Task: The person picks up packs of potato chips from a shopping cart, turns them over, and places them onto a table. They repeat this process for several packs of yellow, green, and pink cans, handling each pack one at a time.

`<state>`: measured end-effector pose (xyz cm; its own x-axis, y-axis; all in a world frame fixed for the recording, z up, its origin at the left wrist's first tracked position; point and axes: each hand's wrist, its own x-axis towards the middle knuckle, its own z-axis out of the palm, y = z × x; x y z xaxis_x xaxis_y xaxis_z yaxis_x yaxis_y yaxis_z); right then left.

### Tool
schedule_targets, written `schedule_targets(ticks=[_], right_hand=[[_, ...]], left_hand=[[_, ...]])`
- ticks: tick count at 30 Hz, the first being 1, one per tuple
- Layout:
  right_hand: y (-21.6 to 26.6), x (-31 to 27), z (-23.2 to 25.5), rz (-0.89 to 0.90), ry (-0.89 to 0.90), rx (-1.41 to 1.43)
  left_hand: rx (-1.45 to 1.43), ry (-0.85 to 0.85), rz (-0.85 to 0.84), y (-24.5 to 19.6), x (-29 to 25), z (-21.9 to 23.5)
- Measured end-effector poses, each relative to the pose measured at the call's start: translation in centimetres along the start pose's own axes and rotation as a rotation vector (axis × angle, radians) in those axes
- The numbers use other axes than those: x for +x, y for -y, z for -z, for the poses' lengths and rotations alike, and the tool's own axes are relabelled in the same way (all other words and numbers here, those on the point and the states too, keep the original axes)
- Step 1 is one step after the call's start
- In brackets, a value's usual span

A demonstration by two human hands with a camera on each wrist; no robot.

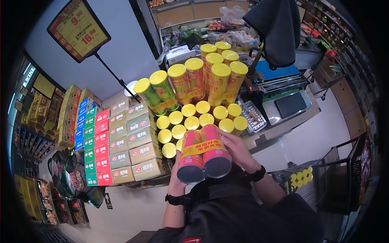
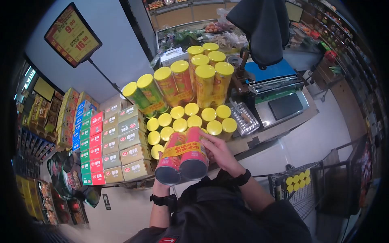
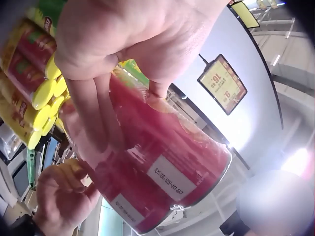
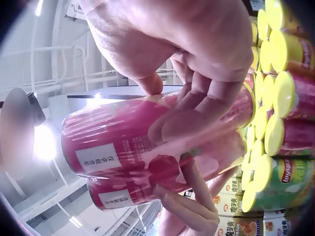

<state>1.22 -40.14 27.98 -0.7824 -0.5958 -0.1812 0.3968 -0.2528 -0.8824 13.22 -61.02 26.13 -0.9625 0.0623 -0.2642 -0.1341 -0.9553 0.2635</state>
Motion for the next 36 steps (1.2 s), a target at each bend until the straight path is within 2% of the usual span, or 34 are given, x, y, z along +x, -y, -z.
schedule_targets(ticks=[2, 4, 5, 9, 11, 12, 14, 16, 19, 22, 24, 26, 28, 29, 30, 31, 32, 33, 34, 35, 36], right_hand=[[-0.5, 0.5, 0.5, 0.043, -0.013, -0.014], [0.2, 0.6, 0.4, -0.051, -0.043, -0.008], [0.2, 0.8, 0.2, -0.047, -0.039, -0.008], [-0.5, 1.4, 0.5, -0.023, -0.099, -0.002], [-1.1, 1.7, 0.8, -0.03, -0.088, -0.012], [-1.4, 1.6, 0.8, -0.013, -0.102, 0.001], [-1.3, 1.6, 0.8, 0.005, -0.113, 0.012], [-1.0, 1.1, 1.0, -0.059, -0.032, -0.031], [-0.3, 0.8, 0.5, -0.097, -0.02, -0.004], [-0.4, 1.2, 1.2, -0.016, 0.012, -0.105], [0.2, 0.9, 1.7, -0.021, 0.056, -0.195], [1.4, 0.9, 1.5, -0.021, 0.102, -0.288], [2.7, 0.9, 1.0, -0.034, 0.171, -0.495], [2.9, 0.9, 0.8, -0.036, 0.173, -0.496], [3.1, 1.0, 0.6, 0.094, 0.181, -0.608], [3.2, 1.2, 0.4, 0.224, 0.188, -0.718], [3.5, 1.6, 0.3, 0.225, 0.189, -0.719], [3.9, 2.1, 0.1, 0.336, 0.207, -0.728], [4.5, 2.6, -0.2, 0.447, 0.224, -0.736], [5.4, 2.9, -0.7, 0.644, 0.193, -0.894], [5.6, 3.5, -1.0, 0.643, 0.191, -0.894]], left_hand=[[-0.059, 0.036, 0.014, 0.5, 0.2, 0.1], [-0.181, 0.103, -0.005, 0.9, 0.6, 0.8], [-0.212, -0.001, 0.025, 0.9, 0.8, 0.9], [-0.153, -0.084, 0.013, 1.2, 1.2, 1.6], [-0.135, 0.046, -0.017, 1.1, 1.0, 1.2], [-0.135, 0.049, -0.019, 1.1, 1.0, 0.6], [-0.027, -0.083, -0.069, 0.9, 1.0, -0.9], [0.046, -0.08, -0.06, 0.5, 0.8, -1.7], [0.175, -0.099, -0.051, -0.4, 0.5, -0.5], [0.245, -0.071, -0.079, -1.0, 0.6, 0.7], [0.415, -0.044, -0.133, -1.4, 0.8, 0.9], [0.367, -0.087, -0.126, -1.4, 1.1, 0.1], [0.851, -0.087, -0.351, -1.2, 0.5, -2.5], [0.861, -0.145, -0.338, -1.5, 0.8, -2.6], [0.86, -0.145, -0.339, -1.9, 1.2, -2.4], [1.038, -0.114, -0.368, -2.5, 1.7, -1.9], [1.217, -0.081, -0.394, -3.1, 2.1, -2.4], [1.165, -0.13, -0.273, -3.5, 2.3, -3.0], [1.437, -0.052, -0.393, -4.5, 3.0, -3.0], [1.464, -0.11, -0.561, -4.4, 3.9, -2.9], [1.484, -0.169, -0.731, -4.2, 4.8, -2.6]])
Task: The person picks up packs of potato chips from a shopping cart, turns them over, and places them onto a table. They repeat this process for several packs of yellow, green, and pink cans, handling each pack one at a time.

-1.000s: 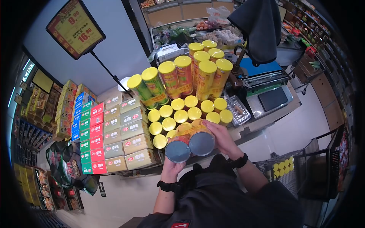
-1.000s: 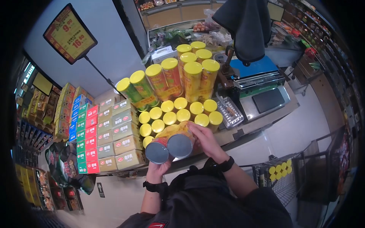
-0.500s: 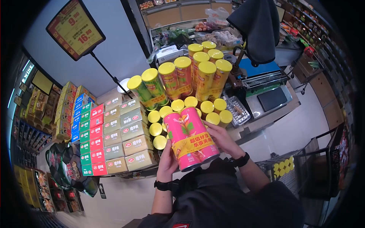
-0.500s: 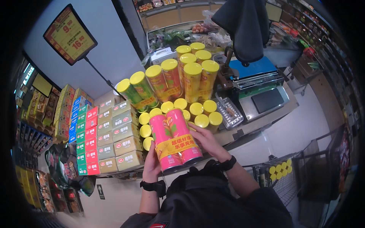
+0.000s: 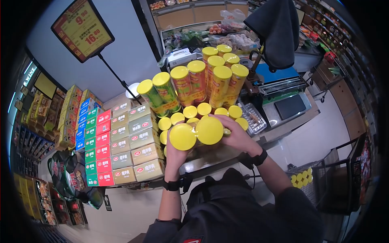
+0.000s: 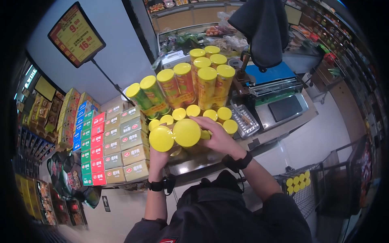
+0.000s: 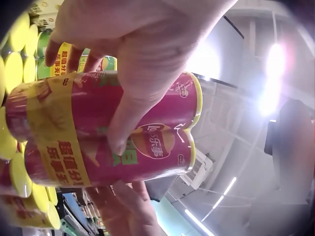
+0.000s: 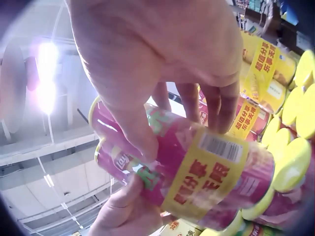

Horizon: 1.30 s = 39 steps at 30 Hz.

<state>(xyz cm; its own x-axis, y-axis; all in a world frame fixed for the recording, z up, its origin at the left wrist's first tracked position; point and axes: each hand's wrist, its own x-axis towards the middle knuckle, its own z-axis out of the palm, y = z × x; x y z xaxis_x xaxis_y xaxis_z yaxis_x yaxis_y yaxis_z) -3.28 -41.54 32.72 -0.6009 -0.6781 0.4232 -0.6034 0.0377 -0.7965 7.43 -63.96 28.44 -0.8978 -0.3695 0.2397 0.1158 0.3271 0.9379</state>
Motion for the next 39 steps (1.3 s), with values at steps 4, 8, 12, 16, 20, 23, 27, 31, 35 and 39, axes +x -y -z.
schedule_targets(ticks=[4, 8, 12, 16, 20, 23, 27, 31, 35, 39], right_hand=[[-1.0, 2.4, -0.3, -0.078, -0.122, -0.079], [-4.1, 4.1, -0.4, -0.239, -0.114, 0.072], [-6.8, 5.2, -1.1, -0.19, -0.196, 0.331], [-8.5, 5.3, -1.2, -0.225, -0.174, 0.378], [-8.5, 5.1, -1.2, -0.27, -0.178, 0.206], [-8.3, 5.2, -1.0, -0.318, -0.147, 0.165], [-9.2, 5.1, -1.5, -0.327, -0.164, 0.305], [-10.1, 5.1, -1.9, -0.33, -0.201, 0.443], [-9.4, 5.4, -2.4, -0.41, -0.232, 0.302], [-10.3, 5.8, -2.8, -0.349, -0.209, 0.246]], left_hand=[[-0.026, -0.052, -0.071, 0.7, 4.5, -1.1], [0.043, -0.047, -0.025, 0.8, 7.7, -1.6], [0.002, -0.089, -0.113, 2.0, 10.0, -2.4], [0.021, -0.078, -0.122, 3.1, 11.0, -2.8], [0.091, -0.087, -0.135, 4.2, 11.4, -3.2], [0.007, -0.082, -0.092, 3.2, 11.4, -3.3], [0.067, -0.059, -0.054, 2.2, 11.6, -3.1], [0.121, -0.095, -0.035, 3.4, 12.2, -3.1], [0.117, -0.101, -0.073, 4.2, 12.4, -3.2], [0.11, -0.111, -0.127, 5.1, 13.0, -3.3]])
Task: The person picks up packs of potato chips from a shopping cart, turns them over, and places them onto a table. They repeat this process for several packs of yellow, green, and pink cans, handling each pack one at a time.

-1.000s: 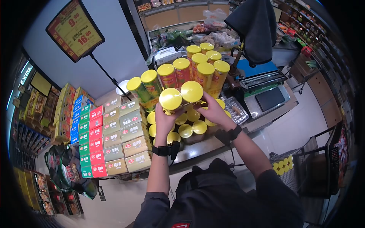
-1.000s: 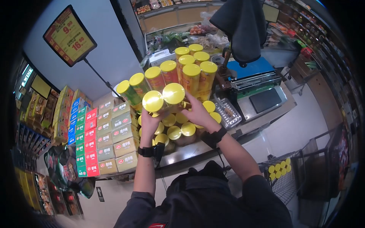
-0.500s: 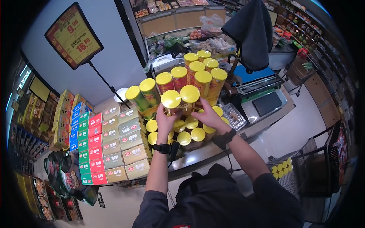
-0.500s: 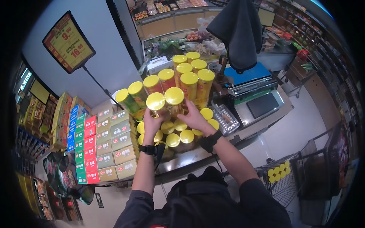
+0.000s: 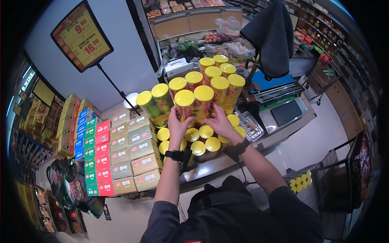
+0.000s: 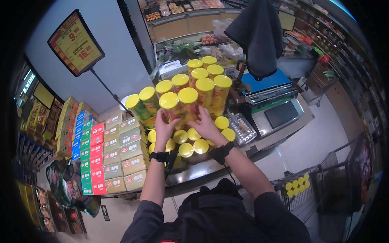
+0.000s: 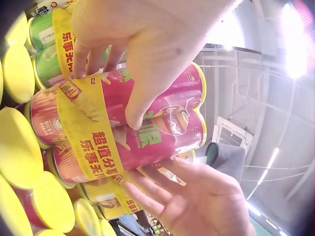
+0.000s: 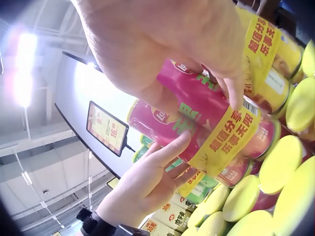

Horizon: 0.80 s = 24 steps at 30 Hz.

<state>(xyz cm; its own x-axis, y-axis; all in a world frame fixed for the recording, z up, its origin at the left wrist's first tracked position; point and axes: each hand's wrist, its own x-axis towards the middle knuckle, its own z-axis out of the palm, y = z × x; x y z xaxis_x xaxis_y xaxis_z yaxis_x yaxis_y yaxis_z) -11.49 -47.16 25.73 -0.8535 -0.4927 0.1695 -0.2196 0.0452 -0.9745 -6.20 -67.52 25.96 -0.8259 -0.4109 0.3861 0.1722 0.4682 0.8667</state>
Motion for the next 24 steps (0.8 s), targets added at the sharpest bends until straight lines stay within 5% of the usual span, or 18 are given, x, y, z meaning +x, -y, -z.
schedule_targets(ticks=[9, 13, 19, 24], right_hand=[[-0.3, -0.1, -1.1, -0.007, -0.089, 0.088], [1.3, -1.5, -0.9, -0.028, -0.033, 0.025], [1.0, -7.7, -0.7, -0.12, 0.058, 0.105], [-1.3, -15.3, 0.8, -0.291, 0.025, 0.31]], left_hand=[[-0.012, 0.02, -0.07, 0.7, -0.6, 0.4], [0.093, 0.072, 0.032, 0.3, -2.1, 1.3], [0.06, 0.062, 0.103, -4.6, -8.0, 1.4], [-0.118, 0.251, 0.087, -7.8, -11.8, -1.4]])
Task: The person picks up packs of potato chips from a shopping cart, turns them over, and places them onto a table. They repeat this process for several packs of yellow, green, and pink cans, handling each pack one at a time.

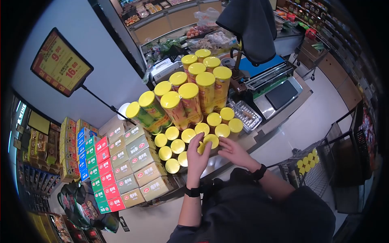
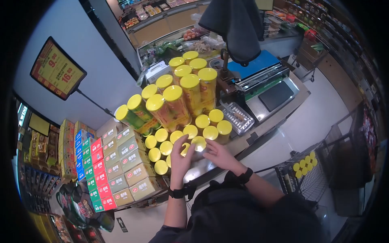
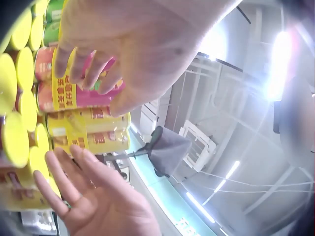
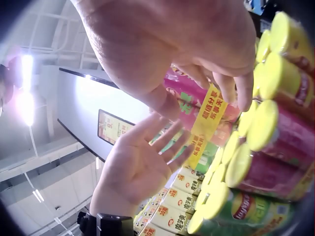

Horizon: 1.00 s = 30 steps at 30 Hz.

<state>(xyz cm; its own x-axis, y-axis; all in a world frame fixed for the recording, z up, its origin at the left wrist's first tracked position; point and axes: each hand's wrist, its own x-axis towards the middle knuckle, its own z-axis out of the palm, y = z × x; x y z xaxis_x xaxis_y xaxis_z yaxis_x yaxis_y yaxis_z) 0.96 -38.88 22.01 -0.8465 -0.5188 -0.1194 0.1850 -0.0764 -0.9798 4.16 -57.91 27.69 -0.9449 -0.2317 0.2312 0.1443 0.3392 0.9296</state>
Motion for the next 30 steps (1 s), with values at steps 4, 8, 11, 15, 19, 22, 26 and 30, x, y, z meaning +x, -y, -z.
schedule_targets(ticks=[4, 8, 11, 15, 19, 22, 26, 30], right_hand=[[-1.4, -4.7, 3.0, -0.085, -0.141, -0.03], [-3.3, -7.6, 5.6, -0.036, -0.286, 0.072], [-2.9, -9.4, 7.2, 0.11, -0.298, 0.001], [-0.6, -13.0, 8.9, 0.098, -0.35, 0.145], [-0.5, -18.6, 12.8, 0.177, -0.547, 0.141], [-0.1, -25.1, 16.8, 0.192, -0.7, 0.125], [-1.2, -31.9, 22.5, 0.242, -0.949, 0.316], [-3.4, -37.9, 27.9, 0.174, -1.119, 0.397]], left_hand=[[-0.156, 0.221, 0.062, -0.3, -1.5, -4.8], [-0.099, 0.483, 0.007, -1.8, -2.9, -9.4], [-0.16, 0.622, 0.047, -3.7, -4.1, -12.6], [-0.193, 0.758, 0.034, -5.3, -6.0, -16.7], [-0.149, 0.877, -0.004, -7.9, -7.9, -22.5], [-0.215, 1.012, 0.072, -10.7, -10.4, -28.5], [-0.218, 1.173, 0.038, -14.1, -13.5, -36.6], [-0.12, 1.309, 0.003, -14.1, -16.8, -44.1]])
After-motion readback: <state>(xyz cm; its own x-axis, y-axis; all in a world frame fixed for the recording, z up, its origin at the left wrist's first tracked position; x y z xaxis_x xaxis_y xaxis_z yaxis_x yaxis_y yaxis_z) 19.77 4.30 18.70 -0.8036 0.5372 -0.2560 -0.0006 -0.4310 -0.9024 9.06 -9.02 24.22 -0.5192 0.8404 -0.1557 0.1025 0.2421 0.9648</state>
